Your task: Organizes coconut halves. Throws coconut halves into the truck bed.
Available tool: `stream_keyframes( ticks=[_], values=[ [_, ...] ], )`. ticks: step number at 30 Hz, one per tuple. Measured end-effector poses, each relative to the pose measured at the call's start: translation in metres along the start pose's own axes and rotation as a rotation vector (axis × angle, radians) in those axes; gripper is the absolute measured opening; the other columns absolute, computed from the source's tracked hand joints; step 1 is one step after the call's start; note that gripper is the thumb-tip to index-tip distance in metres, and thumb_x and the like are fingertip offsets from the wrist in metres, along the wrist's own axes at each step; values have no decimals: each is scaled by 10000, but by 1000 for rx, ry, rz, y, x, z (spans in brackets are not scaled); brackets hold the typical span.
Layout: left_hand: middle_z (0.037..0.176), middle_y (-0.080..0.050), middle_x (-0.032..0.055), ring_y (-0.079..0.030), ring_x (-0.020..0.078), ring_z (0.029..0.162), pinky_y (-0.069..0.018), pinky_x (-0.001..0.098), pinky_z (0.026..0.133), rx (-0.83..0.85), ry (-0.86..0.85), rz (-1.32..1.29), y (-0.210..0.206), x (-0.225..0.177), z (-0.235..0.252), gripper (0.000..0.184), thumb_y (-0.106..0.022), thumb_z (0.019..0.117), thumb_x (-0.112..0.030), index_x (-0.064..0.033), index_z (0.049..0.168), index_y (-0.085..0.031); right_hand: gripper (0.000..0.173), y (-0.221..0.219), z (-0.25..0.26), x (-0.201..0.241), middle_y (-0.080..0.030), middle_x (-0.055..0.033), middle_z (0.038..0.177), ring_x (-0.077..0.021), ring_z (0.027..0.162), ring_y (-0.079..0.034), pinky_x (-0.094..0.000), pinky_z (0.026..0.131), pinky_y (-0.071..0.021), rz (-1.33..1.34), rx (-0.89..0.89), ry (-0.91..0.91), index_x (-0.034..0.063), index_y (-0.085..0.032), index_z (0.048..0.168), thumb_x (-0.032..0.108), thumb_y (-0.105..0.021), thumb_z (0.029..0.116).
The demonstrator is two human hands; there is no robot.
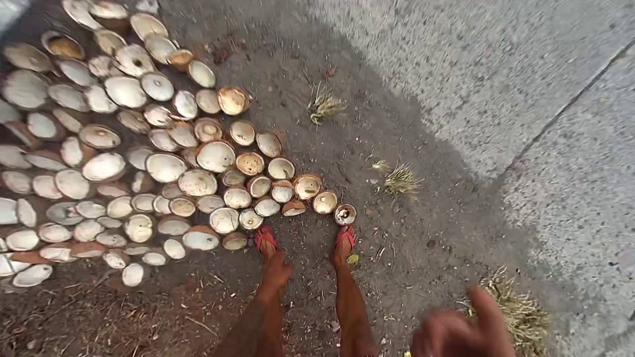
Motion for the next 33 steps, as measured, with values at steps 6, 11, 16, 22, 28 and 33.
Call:
stream_keyframes(
  ticks=[6,11,16,22,28,33],
  values=[
    [1493,-424,365,-430,549,1377,-393,715,1078,-240,37,214,-13,-17,191,722,-740,904,-228,44,1498,-434,601,201,168,-352,-519,-251,1426,-336,1200,-586,-502,936,-528,-523,-706,-821,-8,-363,1523,334,-549,1066],
    [1424,-488,311,-563,473,1242,-516,592,982,-428,-3,131,-23,18,263,669,-703,903,-181,21,1468,-408,576,206,220,-462,-603,-257,1246,-354,1011,-663,-508,790,-592,-674,-643,-693,36,-398,1461,326,-609,1011],
    [1160,-681,206,-673,384,1066,-535,633,893,-200,-298,107,2,44,245,378,-700,886,-129,-27,1242,-629,490,141,240,-390,-569,-214,1245,-283,978,-635,-459,821,-565,-712,-694,-795,55,-347,1469,37,-553,1025],
    [1032,-675,209,-668,431,886,-513,663,690,-289,-517,311,86,3,235,352,-741,820,-166,-43,1143,-676,374,192,245,-382,-662,-182,1086,-231,892,-689,-451,794,-597,-960,-132,-448,-20,-550,1260,46,-699,923],
    [1432,-449,271,-506,469,1277,-501,617,984,-270,-384,241,99,-30,319,878,-849,645,-130,-119,1447,-489,897,190,359,-448,-599,-288,1315,-434,1189,-616,-618,1010,-496,-1105,-106,-510,30,-400,1498,192,-902,773],
    [1281,-619,233,-599,426,1189,-495,647,968,-50,-416,293,101,-29,307,596,-842,740,-180,-89,1300,-659,565,161,354,-438,-646,-280,1215,-454,1109,-641,-686,930,-495,-1208,2,-495,46,-602,1338,210,-842,854]
  ],
)
Point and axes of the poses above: each hand's wrist, its own z-axis towards the middle knuckle, its own y-axis out of the back of the hand, x = y × z, the point moved 2 cm from there along z, towards the middle knuckle
